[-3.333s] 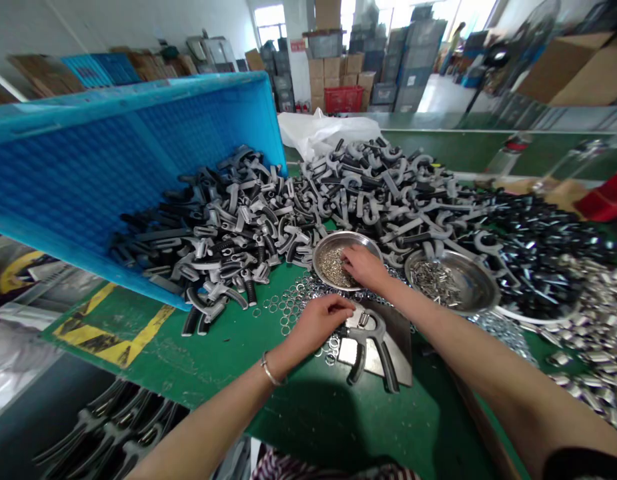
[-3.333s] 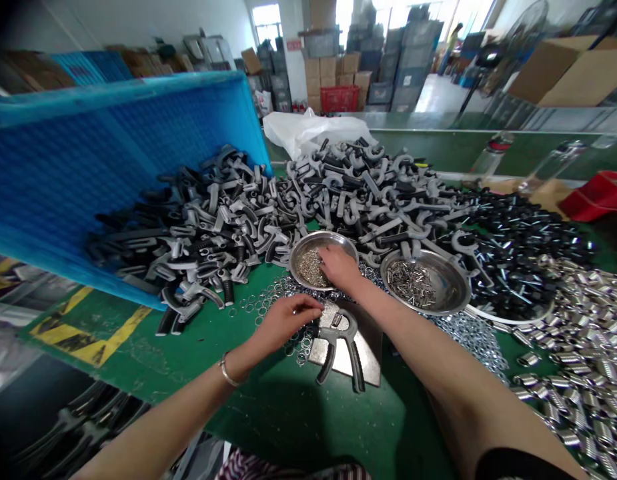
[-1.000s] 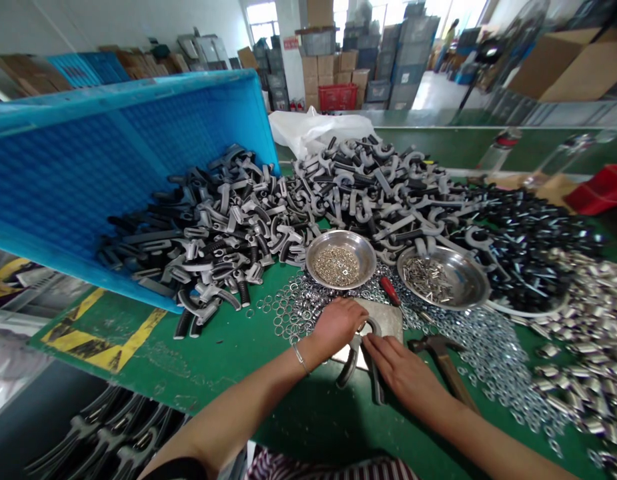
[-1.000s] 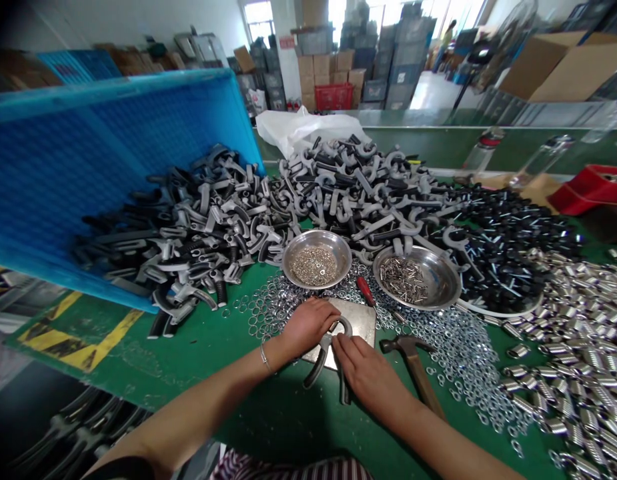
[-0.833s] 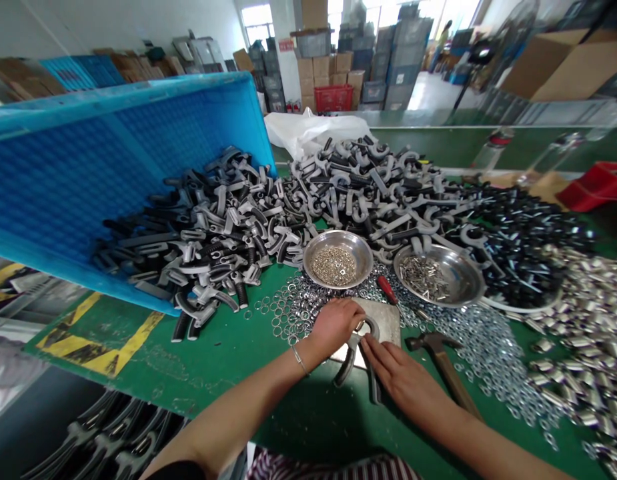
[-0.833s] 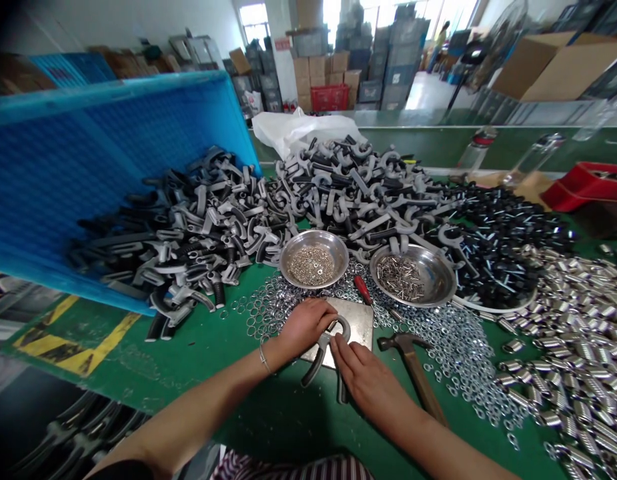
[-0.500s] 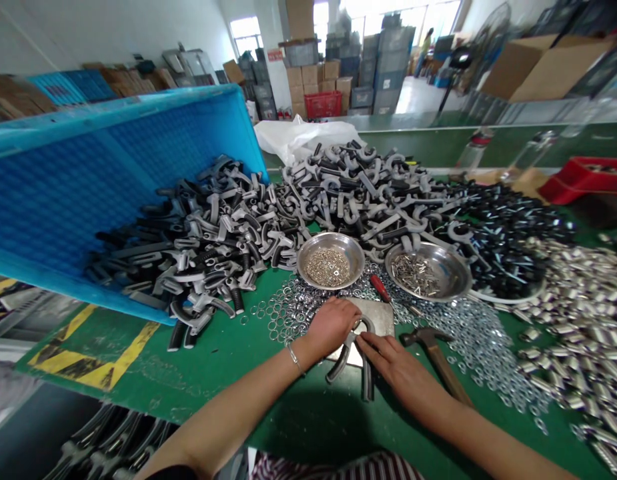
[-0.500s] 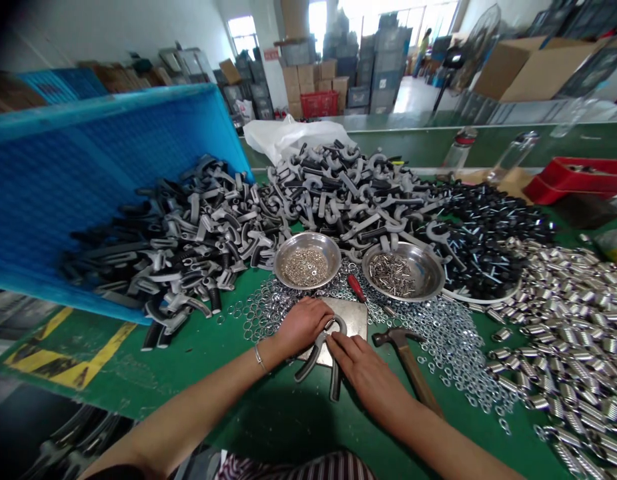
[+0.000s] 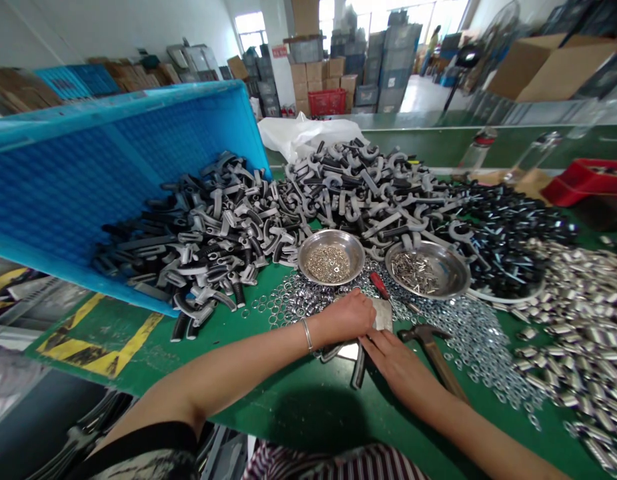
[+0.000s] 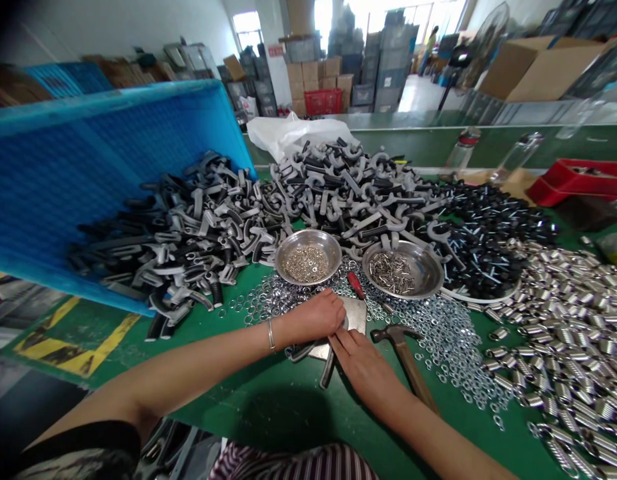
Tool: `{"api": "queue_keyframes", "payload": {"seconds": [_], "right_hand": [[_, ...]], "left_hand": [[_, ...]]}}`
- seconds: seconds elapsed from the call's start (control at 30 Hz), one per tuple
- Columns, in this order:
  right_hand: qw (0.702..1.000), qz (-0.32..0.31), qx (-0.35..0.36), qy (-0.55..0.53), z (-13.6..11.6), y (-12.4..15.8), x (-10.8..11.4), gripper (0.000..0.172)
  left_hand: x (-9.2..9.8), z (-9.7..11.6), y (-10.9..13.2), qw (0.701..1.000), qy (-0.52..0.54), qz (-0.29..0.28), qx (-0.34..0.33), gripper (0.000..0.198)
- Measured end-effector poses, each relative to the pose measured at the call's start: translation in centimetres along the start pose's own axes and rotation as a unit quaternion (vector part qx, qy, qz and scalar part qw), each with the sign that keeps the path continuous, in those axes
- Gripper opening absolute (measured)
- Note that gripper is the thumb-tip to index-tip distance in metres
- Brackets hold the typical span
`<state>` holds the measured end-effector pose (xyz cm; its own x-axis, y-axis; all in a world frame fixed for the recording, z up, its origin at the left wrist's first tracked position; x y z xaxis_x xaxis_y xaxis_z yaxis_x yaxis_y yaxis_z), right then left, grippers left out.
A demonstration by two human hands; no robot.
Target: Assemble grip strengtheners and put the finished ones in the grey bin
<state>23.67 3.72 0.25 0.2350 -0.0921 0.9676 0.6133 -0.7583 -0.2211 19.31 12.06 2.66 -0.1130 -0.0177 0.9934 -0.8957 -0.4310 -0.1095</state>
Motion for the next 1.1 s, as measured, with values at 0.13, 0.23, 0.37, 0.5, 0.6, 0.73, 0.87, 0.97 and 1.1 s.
{"api": "queue_keyframes", "payload": {"seconds": [0.13,0.23,0.37,0.5,0.6,0.73,0.87,0.97,1.1], "right_hand": [[0.992,0.006,-0.035,-0.119,1.1,0.0,0.4,0.062],[0.968,0.017,-0.059,-0.242,2.1,0.0,1.1,0.053],[0.937,0.071,-0.153,-0.306,4.7,1.9,1.8,0.037],[0.954,0.117,-0.237,-0.141,6.5,7.7,2.0,0.035],[0.948,0.085,-0.304,-0.042,6.7,12.8,1.9,0.047],[0.885,0.012,-0.409,-0.221,6.3,16.3,1.6,0.044],[0.837,0.000,-0.434,-0.333,5.8,14.1,3.5,0.052],[0.887,0.006,-0.355,-0.295,5.7,9.8,5.4,0.055],[0.941,0.021,-0.256,-0.221,5.6,5.4,7.2,0.050]], "left_hand": [[0.1,-1.9,2.0,0.993,0.066,0.026,0.097,0.020],[0.5,-2.4,5.5,0.971,0.128,0.071,0.188,0.027],[0.1,-0.2,8.9,0.971,0.137,0.067,0.186,0.032],[-0.4,1.8,9.0,0.988,0.091,0.041,0.121,0.041],[-0.8,2.0,8.5,0.991,0.057,0.030,0.114,0.040],[-1.6,2.2,8.3,0.991,0.021,0.028,0.131,0.039],[-1.9,2.8,8.2,0.991,-0.007,0.027,0.134,0.038],[-1.5,2.7,7.9,0.990,-0.004,0.022,0.142,0.035],[-0.9,2.5,7.1,0.990,0.019,0.006,0.139,0.028]]}}
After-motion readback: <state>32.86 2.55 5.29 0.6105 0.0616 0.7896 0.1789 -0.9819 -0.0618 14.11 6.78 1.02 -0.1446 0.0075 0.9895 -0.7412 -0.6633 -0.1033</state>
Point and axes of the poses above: each hand's wrist, its own y-axis away from the middle knuckle, its own x-axis out of the back of the hand, z = x × y, the point moved 8 cm from there along -y, towards the middle knuckle, and after that the axes turned 5 degrees about x, right-handed, at the moved point
